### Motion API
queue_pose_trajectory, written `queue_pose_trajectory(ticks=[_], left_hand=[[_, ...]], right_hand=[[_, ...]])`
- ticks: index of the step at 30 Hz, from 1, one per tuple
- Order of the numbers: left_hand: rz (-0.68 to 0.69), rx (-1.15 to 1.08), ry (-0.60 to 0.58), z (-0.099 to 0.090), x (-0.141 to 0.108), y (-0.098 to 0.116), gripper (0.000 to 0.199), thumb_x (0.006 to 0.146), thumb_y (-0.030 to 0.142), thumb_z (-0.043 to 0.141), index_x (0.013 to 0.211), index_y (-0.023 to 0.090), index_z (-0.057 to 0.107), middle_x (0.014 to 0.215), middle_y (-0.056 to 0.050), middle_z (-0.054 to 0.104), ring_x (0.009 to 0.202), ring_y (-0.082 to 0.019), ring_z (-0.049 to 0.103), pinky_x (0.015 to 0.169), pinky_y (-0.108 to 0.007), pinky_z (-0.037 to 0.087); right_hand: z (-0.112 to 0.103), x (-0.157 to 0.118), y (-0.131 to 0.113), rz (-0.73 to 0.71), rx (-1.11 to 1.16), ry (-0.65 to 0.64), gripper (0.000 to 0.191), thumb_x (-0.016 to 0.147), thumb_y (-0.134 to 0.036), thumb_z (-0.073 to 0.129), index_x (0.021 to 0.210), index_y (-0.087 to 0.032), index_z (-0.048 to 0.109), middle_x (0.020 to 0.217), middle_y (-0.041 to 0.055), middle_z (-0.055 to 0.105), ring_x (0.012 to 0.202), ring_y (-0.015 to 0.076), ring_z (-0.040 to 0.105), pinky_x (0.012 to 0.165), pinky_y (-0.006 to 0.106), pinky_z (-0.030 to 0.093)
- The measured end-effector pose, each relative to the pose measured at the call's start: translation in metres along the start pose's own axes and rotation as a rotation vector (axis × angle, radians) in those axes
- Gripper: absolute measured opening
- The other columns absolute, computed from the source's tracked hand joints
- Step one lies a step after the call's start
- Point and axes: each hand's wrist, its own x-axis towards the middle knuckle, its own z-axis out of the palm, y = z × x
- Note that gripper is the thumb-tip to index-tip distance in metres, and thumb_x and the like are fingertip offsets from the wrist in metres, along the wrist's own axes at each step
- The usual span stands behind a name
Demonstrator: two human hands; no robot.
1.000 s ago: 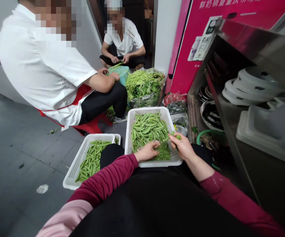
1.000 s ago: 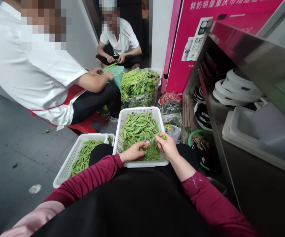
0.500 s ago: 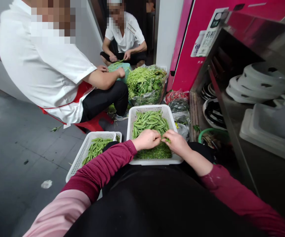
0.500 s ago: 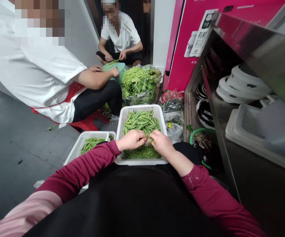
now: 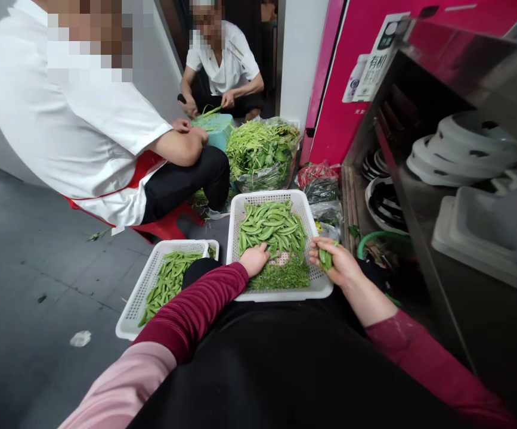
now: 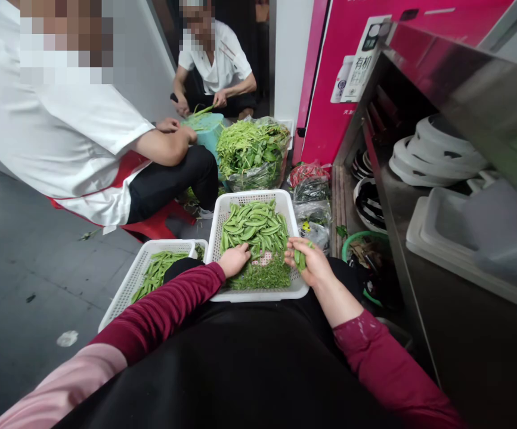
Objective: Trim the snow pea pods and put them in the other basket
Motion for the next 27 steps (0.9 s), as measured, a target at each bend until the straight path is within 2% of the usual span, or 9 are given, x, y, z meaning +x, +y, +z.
queue_pose_trajectory(ticks=[2, 5, 9, 11, 14, 17, 19, 21, 27], left_hand=[[0.013, 0.004, 0.02, -0.006, -0.001, -0.001, 0.022, 0.081, 0.01, 0.037, 0.092, 0.013, 0.055, 0.099, -0.012, 0.047, 0.089, -0.019, 0.052, 0.074, -0.03, 0.044], [-0.021, -0.012, 0.042, -0.02, -0.011, 0.002, 0.02, 0.08, 0.01, 0.038, 0.092, 0.013, 0.053, 0.091, -0.011, 0.05, 0.082, -0.018, 0.055, 0.071, -0.029, 0.044], [-0.017, -0.019, 0.147, -0.039, -0.032, 0.014, 0.017, 0.082, 0.018, 0.038, 0.094, 0.015, 0.049, 0.087, -0.008, 0.05, 0.074, -0.017, 0.056, 0.065, -0.029, 0.044], [0.019, -0.038, 0.198, -0.043, -0.041, 0.024, 0.019, 0.084, 0.023, 0.036, 0.096, 0.016, 0.048, 0.088, -0.007, 0.05, 0.073, -0.017, 0.055, 0.063, -0.028, 0.044], [0.043, -0.132, 0.251, -0.042, -0.049, 0.036, 0.022, 0.085, 0.028, 0.035, 0.101, 0.017, 0.047, 0.093, -0.007, 0.05, 0.077, -0.016, 0.054, 0.065, -0.027, 0.044], [0.008, -0.34, 0.289, -0.043, -0.05, 0.04, 0.029, 0.08, 0.038, 0.047, 0.1, 0.017, 0.047, 0.094, -0.005, 0.051, 0.08, -0.015, 0.053, 0.067, -0.024, 0.043], [-0.009, -0.499, 0.311, -0.049, -0.047, 0.039, 0.029, 0.08, 0.04, 0.046, 0.096, 0.017, 0.049, 0.088, -0.003, 0.053, 0.076, -0.014, 0.052, 0.066, -0.023, 0.042], [0.016, -0.626, 0.308, -0.057, -0.043, 0.039, 0.023, 0.083, 0.036, 0.04, 0.09, 0.017, 0.051, 0.078, -0.001, 0.055, 0.068, -0.011, 0.051, 0.062, -0.021, 0.04], [0.017, -0.712, 0.319, -0.07, -0.035, 0.045, 0.018, 0.08, 0.023, 0.04, 0.074, 0.015, 0.055, 0.059, 0.002, 0.051, 0.053, -0.008, 0.042, 0.053, -0.019, 0.033]], right_hand=[[0.004, -0.005, 0.01, 0.051, -0.035, -0.041, 0.026, 0.058, -0.02, 0.069, 0.082, -0.017, 0.058, 0.064, -0.003, 0.057, 0.048, 0.008, 0.052, 0.048, 0.024, 0.048], [0.01, -0.012, 0.028, 0.13, -0.118, -0.044, 0.024, 0.057, -0.025, 0.072, 0.071, -0.016, 0.055, 0.05, -0.007, 0.047, 0.038, 0.0048, 0.042, 0.037, 0.018, 0.038], [0.022, -0.018, 0.05, 0.286, -0.233, -0.146, 0.03, 0.057, -0.034, 0.073, 0.068, -0.014, 0.053, 0.046, -0.0077, 0.042, 0.034, 0.0044, 0.035, 0.032, 0.017, 0.029], [0.03, -0.018, 0.057, 0.253, -0.206, -0.169, 0.032, 0.057, -0.038, 0.072, 0.066, -0.015, 0.052, 0.046, -0.0075, 0.042, 0.035, 0.005, 0.036, 0.034, 0.019, 0.031], [0.036, -0.017, 0.057, 0.042, -0.265, -0.111, 0.03, 0.061, -0.041, 0.068, 0.067, -0.017, 0.051, 0.042, -0.0075, 0.042, 0.037, 0.0077, 0.039, 0.041, 0.022, 0.036], [0.033, -0.016, 0.048, -0.3, -0.669, -0.047, 0.021, 0.067, -0.037, 0.063, 0.073, -0.018, 0.057, 0.051, -0.0025, 0.052, 0.048, 0.0128, 0.049, 0.052, 0.028, 0.042], [0.029, -0.016, 0.04, -0.562, -0.968, -0.07, 0.014, 0.071, -0.031, 0.059, 0.076, -0.019, 0.06, 0.068, 0.0028, 0.059, 0.064, 0.0171, 0.055, 0.064, 0.031, 0.044], [0.027, -0.018, 0.034, -0.749, -1.187, -0.131, 0.011, 0.075, -0.027, 0.054, 0.08, -0.019, 0.061, 0.081, 0.0057, 0.061, 0.076, 0.0191, 0.056, 0.072, 0.032, 0.043], [0.031, -0.029, 0.029, -0.912, -1.615, -0.186, 0.019, 0.083, -0.019, 0.042, 0.086, -0.019, 0.061, 0.08, 0.0066, 0.058, 0.075, 0.0179, 0.056, 0.067, 0.026, 0.043]])
